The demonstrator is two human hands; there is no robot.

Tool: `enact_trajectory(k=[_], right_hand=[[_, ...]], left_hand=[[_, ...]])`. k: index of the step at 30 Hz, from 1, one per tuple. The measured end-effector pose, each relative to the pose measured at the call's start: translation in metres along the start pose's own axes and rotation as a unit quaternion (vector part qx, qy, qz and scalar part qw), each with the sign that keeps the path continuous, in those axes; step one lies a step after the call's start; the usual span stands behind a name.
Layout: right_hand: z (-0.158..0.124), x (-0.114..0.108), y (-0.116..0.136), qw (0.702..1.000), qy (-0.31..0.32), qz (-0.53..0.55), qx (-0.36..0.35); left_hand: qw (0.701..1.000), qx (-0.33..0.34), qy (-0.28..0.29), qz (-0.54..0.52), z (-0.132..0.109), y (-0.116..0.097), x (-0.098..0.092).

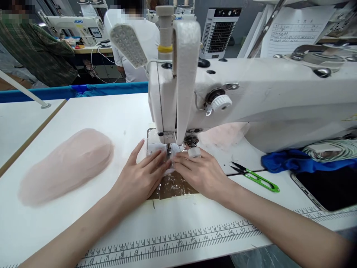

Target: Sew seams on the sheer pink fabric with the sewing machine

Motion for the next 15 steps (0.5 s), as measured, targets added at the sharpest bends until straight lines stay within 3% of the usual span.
enact_trajectory(k=[5,15], right_hand=[[-0.0028,-0.0006,0.0007,1.0,-0.021,0.016,-0.01],[-0.0024,0.0006,0.0002,1.0,-0.026,0.016,-0.008]], left_hand=[[1.0,0.015,-0.023,-0.016,-0.0054,-0.0102,-0.0046],[0.999,0.01,-0.025,-0.019,-0.0028,-0.0076,-0.0049]])
Point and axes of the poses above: each hand's wrist, its own z-axis towards the middle knuckle, its own x-axis out of the palm, y = z × x, the point moved 1 cm from there along z, towards the middle knuckle, and after that the axes turned 12 degrees about y, right-handed, at the moved point
